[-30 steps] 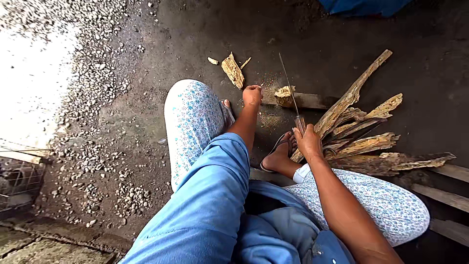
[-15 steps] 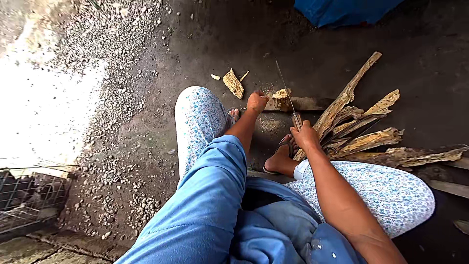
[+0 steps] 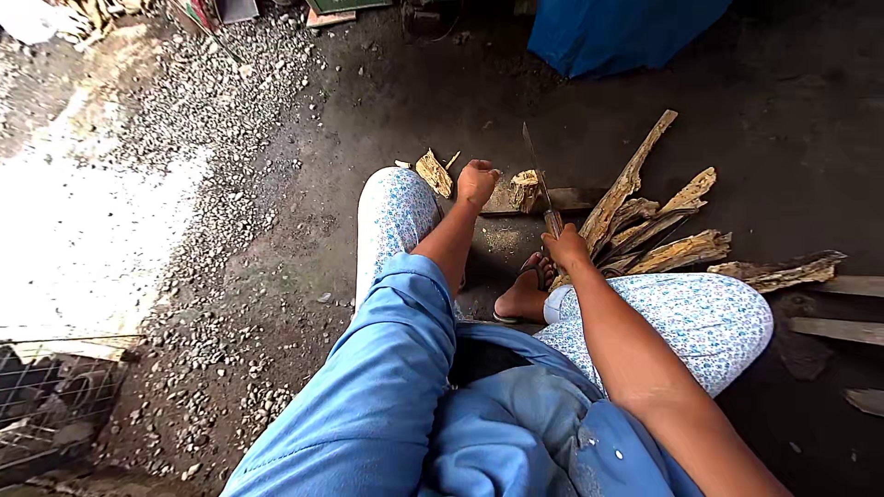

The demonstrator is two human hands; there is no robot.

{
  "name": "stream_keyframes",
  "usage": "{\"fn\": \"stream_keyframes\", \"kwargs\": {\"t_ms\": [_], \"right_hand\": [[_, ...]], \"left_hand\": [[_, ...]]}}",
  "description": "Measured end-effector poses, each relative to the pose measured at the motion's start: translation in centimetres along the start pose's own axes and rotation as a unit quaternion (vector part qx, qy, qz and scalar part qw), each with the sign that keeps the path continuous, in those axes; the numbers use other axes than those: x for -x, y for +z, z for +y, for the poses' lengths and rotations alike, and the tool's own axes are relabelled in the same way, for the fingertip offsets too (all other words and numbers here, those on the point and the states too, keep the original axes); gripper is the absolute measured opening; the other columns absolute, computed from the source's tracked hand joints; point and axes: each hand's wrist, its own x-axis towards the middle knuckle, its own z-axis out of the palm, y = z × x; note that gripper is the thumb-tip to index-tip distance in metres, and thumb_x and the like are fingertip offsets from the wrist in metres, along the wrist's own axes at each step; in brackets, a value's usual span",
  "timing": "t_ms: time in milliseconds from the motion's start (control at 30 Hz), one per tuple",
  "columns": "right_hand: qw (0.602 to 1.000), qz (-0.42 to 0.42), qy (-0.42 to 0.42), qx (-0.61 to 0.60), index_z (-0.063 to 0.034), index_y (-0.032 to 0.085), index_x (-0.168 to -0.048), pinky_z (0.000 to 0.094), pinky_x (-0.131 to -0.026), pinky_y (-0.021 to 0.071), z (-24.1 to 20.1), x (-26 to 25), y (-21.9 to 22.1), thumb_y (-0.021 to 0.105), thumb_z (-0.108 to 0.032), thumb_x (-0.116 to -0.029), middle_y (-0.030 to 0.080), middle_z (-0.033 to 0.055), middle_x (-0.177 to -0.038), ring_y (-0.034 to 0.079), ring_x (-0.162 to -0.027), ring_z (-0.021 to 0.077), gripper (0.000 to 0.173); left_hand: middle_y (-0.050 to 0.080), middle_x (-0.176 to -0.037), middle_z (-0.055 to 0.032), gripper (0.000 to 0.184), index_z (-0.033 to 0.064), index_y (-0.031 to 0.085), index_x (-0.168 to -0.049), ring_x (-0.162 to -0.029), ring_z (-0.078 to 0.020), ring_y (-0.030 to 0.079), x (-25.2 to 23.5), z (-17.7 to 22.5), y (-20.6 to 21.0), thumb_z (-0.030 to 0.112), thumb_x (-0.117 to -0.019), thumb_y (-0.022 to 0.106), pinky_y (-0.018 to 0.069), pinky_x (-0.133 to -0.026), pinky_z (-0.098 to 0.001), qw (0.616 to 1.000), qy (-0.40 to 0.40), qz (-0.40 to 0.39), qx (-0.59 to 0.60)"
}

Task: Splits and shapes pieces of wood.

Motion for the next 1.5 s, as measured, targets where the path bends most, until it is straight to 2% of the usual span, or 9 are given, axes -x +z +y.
{"fn": "stream_keyframes", "kwargs": {"t_ms": [233, 400, 500, 600, 800, 933, 1033, 1167, 1500], "right_hand": [[1.0, 0.01, 0.015, -0.001, 0.0016, 0.044, -0.143, 0.0601, -0.084, 0.0552, -1.5, -1.0, 0.6, 0.059, -0.041, -0.1041, 0.065, 0.0299, -0.115, 0.069, -0.099, 0.0431, 0.06], [0.999, 0.021, 0.002, 0.045, 0.0043, 0.04, -0.146, 0.0615, -0.095, 0.0507, -2.4, -1.1, 0.5, 0.059, -0.042, -0.104, 0.063, 0.0313, -0.123, 0.065, -0.114, 0.0449, 0.065], [0.998, 0.011, -0.003, 0.057, 0.0076, 0.041, -0.146, 0.0637, -0.098, 0.0484, -2.7, -1.5, 0.0, 0.06, -0.041, -0.1034, 0.062, 0.0333, -0.126, 0.063, -0.118, 0.0469, 0.067], [1.0, 0.009, 0.007, 0.018, 0.0063, 0.045, -0.142, 0.0607, -0.088, 0.0544, -3.0, -1.1, 0.7, 0.06, -0.041, -0.1035, 0.064, 0.0308, -0.118, 0.068, -0.103, 0.0431, 0.063], [1.0, -0.008, 0.014, 0.024, 0.0032, 0.041, -0.145, 0.0579, -0.095, 0.0521, -3.9, 0.9, 2.3, 0.062, -0.036, -0.1035, 0.066, 0.0281, -0.119, 0.066, -0.111, 0.0416, 0.061], [0.997, -0.029, 0.036, 0.054, 0.0009, 0.04, -0.145, 0.0562, -0.096, 0.0522, -4.1, 0.7, 2.7, 0.068, -0.03, -0.1, 0.067, 0.0258, -0.118, 0.066, -0.113, 0.0405, 0.061], [0.996, -0.037, 0.051, 0.062, -0.001, 0.041, -0.144, 0.0553, -0.095, 0.0522, -4.1, 0.4, 2.6, 0.07, -0.02, -0.0965, 0.067, 0.0246, -0.118, 0.067, -0.112, 0.0383, 0.059], [0.995, -0.044, 0.061, 0.071, -0.0027, 0.042, -0.143, 0.0532, -0.091, 0.0538, -4.1, -0.4, 2.5, 0.068, -0.017, -0.0954, 0.068, 0.022, -0.114, 0.069, -0.107, 0.0358, 0.056], [0.999, 0.041, 0.028, 0.018, 0.0027, 0.048, -0.137, 0.0576, -0.092, 0.0514, 0.7, -6.3, 6.1, 0.076, -0.014, -0.0882, 0.067, 0.0256, -0.109, 0.067, -0.105, 0.0399, 0.059]], "left_hand": [[0.067, -0.128, -0.0167, 0.04, 0.0044, 0.057, -0.139, -0.108, -0.0295, 0.068, 0.8, 0.4, -0.4, 0.02, -0.1028, 0.062, 0.0561, -0.091, -0.0502, 1.0, 0.006, -0.014, -0.02], [0.07, -0.115, -0.0179, 0.03, 0.0032, 0.068, -0.122, -0.102, -0.0307, 0.069, 0.5, -1.1, -2.2, 0.024, -0.1023, 0.063, 0.054, -0.092, -0.052, 0.998, -0.001, 0.042, -0.042], [0.071, -0.114, -0.0199, 0.038, -0.0001, 0.069, -0.116, -0.107, -0.033, 0.069, 0.1, -2.1, -2.3, 0.035, -0.1037, 0.062, 0.0526, -0.098, -0.0535, 0.996, -0.014, 0.034, -0.075], [0.071, -0.11, -0.0194, 0.042, -0.0013, 0.07, -0.112, -0.105, -0.0325, 0.069, -0.5, -2.8, -1.4, 0.038, -0.1065, 0.057, 0.0518, -0.097, -0.054, 0.995, -0.02, 0.01, -0.094], [0.065, -0.129, -0.024, 0.041, 0.0041, 0.064, -0.134, -0.121, -0.0383, 0.063, -2.6, -3.0, 2.2, 0.033, -0.1071, 0.054, 0.0499, -0.101, -0.0591, 0.989, -0.08, -0.024, -0.121], [0.046, -0.15, -0.0322, 0.063, 0.0027, 0.036, -0.156, -0.129, -0.0443, 0.058, -6.2, -3.8, 5.4, 0.043, -0.1093, 0.046, 0.0509, -0.103, -0.0591, 0.989, -0.138, -0.003, -0.057], [0.035, -0.157, -0.0325, 0.066, 0.0137, 0.023, -0.164, -0.119, -0.0448, 0.064, -8.4, -4.7, 7.6, 0.049, -0.1106, 0.038, 0.0586, -0.092, -0.0566, 0.985, -0.169, -0.008, 0.016], [0.058, -0.139, -0.0291, 0.051, 0.0093, 0.042, -0.153, -0.115, -0.0437, 0.067, -10.5, -6.6, 9.6, 0.039, -0.1117, 0.044, 0.057, -0.093, -0.0601, 0.992, -0.121, -0.031, 0.035], [0.061, -0.135, -0.0277, 0.048, 0.007, 0.051, -0.146, -0.12, -0.0431, 0.063, -11.8, -5.1, 8.4, 0.037, -0.1089, 0.053, 0.0519, -0.098, -0.061, 0.989, -0.138, -0.054, 0.017]]}}
